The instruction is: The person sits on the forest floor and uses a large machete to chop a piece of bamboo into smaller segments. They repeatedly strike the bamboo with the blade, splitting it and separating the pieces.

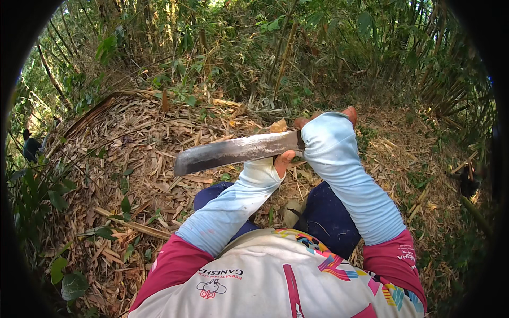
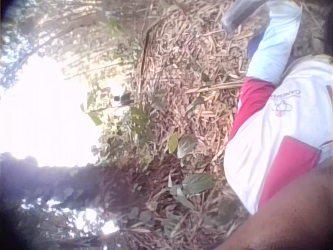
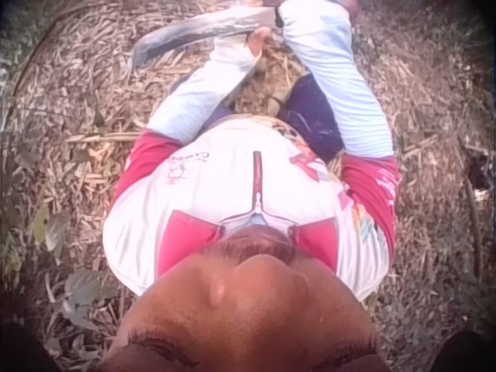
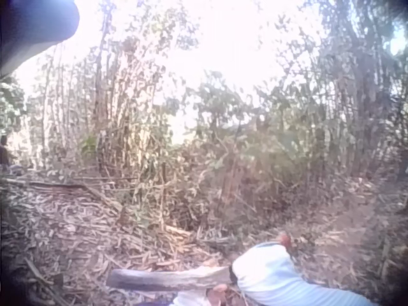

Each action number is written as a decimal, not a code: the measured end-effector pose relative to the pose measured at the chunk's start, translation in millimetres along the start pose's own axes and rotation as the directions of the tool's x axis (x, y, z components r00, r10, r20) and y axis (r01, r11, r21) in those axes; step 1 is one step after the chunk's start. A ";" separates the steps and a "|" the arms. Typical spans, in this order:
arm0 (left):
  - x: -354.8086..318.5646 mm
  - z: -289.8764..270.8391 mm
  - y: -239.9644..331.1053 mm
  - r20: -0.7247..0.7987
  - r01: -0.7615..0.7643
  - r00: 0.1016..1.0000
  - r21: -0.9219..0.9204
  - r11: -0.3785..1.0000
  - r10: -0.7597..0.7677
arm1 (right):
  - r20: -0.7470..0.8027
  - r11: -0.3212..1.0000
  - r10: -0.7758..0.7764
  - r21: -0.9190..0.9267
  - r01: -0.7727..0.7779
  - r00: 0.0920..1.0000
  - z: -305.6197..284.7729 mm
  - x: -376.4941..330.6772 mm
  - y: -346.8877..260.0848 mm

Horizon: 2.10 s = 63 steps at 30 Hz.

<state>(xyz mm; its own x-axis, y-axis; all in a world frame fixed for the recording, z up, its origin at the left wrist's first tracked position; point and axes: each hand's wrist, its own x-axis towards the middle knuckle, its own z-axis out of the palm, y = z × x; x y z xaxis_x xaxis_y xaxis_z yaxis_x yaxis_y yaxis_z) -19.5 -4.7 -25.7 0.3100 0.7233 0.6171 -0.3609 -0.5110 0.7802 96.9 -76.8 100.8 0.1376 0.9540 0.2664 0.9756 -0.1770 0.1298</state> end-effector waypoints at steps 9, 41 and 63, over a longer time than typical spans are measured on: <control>2.9 -1.0 17.2 -0.060 0.091 0.994 0.002 0.996 -0.091 | -0.067 0.998 0.026 -0.049 -0.030 0.997 20.8 4.5 8.9; -1.5 -13.7 -8.0 0.279 0.525 0.844 -0.256 0.812 -0.458 | -0.007 0.987 -0.026 0.158 0.027 1.000 9.2 -19.0 13.3; -2.0 -28.8 48.6 0.427 0.306 0.863 -0.012 0.952 -0.271 | -0.117 0.990 -0.076 0.109 0.089 0.990 -13.8 -25.8 7.3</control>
<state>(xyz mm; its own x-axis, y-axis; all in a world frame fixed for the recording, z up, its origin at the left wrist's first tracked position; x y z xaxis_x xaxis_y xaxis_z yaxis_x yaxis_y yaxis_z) -63.1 -17.7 8.0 0.7409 0.5642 0.3644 -0.2597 -0.2597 0.9301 98.2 -106.0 108.1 0.0417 0.9299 0.3655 0.9968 -0.0636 0.0481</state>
